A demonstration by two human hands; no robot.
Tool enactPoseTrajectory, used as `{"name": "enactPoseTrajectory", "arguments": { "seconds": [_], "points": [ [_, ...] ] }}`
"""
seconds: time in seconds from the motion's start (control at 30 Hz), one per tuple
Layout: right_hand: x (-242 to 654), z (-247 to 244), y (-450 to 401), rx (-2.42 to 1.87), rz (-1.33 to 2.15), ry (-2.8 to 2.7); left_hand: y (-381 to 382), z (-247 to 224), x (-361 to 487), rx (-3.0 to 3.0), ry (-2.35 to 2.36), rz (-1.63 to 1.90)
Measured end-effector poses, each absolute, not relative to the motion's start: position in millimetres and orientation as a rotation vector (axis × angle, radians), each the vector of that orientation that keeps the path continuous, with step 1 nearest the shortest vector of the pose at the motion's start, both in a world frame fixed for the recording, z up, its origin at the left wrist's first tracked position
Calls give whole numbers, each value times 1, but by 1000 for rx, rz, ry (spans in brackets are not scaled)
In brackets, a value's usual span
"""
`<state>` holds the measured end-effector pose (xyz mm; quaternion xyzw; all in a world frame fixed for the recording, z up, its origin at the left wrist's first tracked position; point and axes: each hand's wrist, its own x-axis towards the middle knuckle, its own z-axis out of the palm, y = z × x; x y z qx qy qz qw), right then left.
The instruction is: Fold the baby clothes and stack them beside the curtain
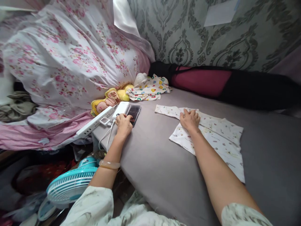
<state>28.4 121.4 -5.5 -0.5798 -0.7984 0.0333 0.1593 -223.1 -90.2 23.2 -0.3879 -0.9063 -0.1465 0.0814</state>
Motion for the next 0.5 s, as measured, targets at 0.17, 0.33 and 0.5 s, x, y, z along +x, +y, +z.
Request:
{"name": "enactPoseTrajectory", "arguments": {
  "seconds": [0.17,0.33,0.5],
  "points": [
    [28,-6,122,-1670,105,-2283,-63,44,-212,-1148,-2609,-733],
    [27,-6,122,-1684,92,-2275,4,43,-174,-1429,-2701,-1032],
    [26,-3,119,-1723,95,-2283,56,28,-138,-1136,-2967,-867]
  ]
}}
